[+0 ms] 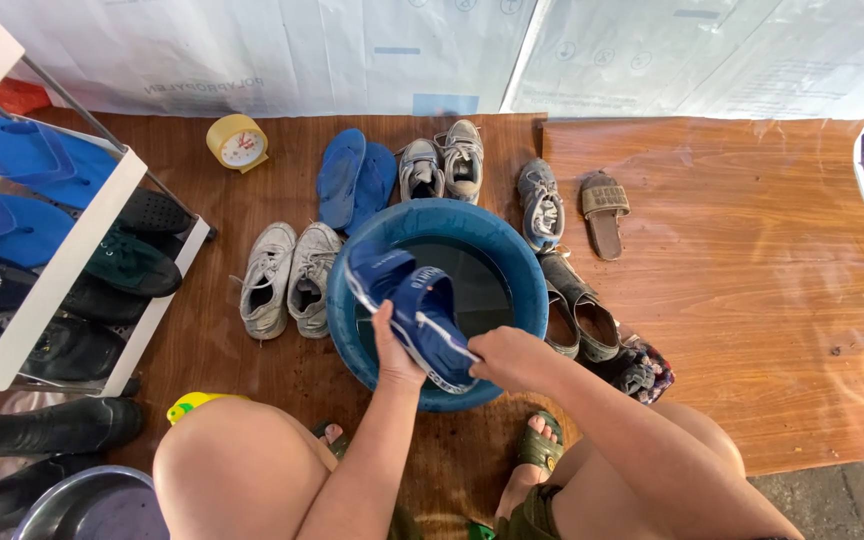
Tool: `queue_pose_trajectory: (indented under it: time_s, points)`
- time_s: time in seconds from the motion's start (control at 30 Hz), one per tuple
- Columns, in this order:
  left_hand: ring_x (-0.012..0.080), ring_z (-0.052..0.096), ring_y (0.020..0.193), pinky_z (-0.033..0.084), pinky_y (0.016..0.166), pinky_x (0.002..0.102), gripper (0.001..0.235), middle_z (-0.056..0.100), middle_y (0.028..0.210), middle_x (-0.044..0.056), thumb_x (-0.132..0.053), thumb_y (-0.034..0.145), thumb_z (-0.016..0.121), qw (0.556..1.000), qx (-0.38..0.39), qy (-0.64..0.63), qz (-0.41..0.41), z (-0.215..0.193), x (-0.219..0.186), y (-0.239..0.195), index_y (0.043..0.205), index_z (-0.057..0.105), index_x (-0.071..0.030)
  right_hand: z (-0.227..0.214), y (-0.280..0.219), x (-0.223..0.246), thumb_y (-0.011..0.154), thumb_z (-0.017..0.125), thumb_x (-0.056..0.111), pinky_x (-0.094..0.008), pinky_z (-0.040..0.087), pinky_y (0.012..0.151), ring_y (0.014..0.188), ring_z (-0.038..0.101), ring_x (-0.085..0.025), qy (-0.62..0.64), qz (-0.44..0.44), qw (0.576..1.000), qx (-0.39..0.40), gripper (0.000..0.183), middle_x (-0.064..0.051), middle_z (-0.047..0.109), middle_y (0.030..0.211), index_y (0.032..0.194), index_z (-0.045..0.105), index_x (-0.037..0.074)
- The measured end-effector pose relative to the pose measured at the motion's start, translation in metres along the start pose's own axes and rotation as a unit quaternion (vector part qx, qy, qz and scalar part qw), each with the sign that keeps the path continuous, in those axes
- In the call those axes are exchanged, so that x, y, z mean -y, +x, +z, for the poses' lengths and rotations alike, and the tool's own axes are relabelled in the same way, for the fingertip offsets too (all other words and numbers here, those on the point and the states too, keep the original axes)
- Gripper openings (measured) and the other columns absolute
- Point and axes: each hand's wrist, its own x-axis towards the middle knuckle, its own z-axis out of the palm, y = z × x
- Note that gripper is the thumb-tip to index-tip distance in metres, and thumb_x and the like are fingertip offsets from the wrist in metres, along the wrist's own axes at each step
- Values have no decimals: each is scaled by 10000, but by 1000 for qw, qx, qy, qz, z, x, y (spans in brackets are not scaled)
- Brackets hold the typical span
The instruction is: The person scrubs a blue slipper with a toothbrush while holding it over a blue basin filled with water. They repeatedly dip the slipper and brush into the water to clean the sole and upper surfaces.
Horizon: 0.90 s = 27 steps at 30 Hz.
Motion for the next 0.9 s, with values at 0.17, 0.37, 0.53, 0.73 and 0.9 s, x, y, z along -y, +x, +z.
queue_pose_trajectory:
  time_s: [0.17,0.37,0.53,0.73,0.9]
  points:
    - [322,727,994,605,924,391,491,759,1141,160,-550,783,754,999,10,30,-40,24,9,-39,1099,757,-174,1,8,-13,953,661,275,-427,640,689,829,769,-354,-52,58,993,-83,239,-172,748,877,993,722,48]
    - [329,730,998,602,942,410,523,761,1128,180,-571,771,737,998,40,12,-51,26,6,-40,1072,772,-146,-7,1,-12,969,652,275,-421,635,694,794,761,-351,-54,79,990,-101,251,-178,745,870,1011,721,38]
    - [329,732,1023,597,986,422,545,762,1146,163,-601,775,716,998,44,-49,-24,11,-19,-11,1084,781,-157,-4,-14,4,992,627,243,-312,625,658,575,721,-196,-14,51,998,-27,198,-106,731,784,1032,716,71]
    - [352,731,1048,595,994,431,590,747,1187,185,-594,790,707,997,47,-62,26,10,-33,-15,1141,767,-124,-16,-39,20,963,681,244,-428,626,697,726,763,-354,-30,8,999,31,198,-187,737,819,1006,736,58]
    - [364,719,1061,580,1013,446,623,738,1202,203,-595,778,717,998,46,-31,17,10,-23,-14,1168,757,-112,-13,-33,7,991,651,240,-425,644,766,891,761,-341,-140,41,989,-20,364,-214,750,1017,1260,663,-5]
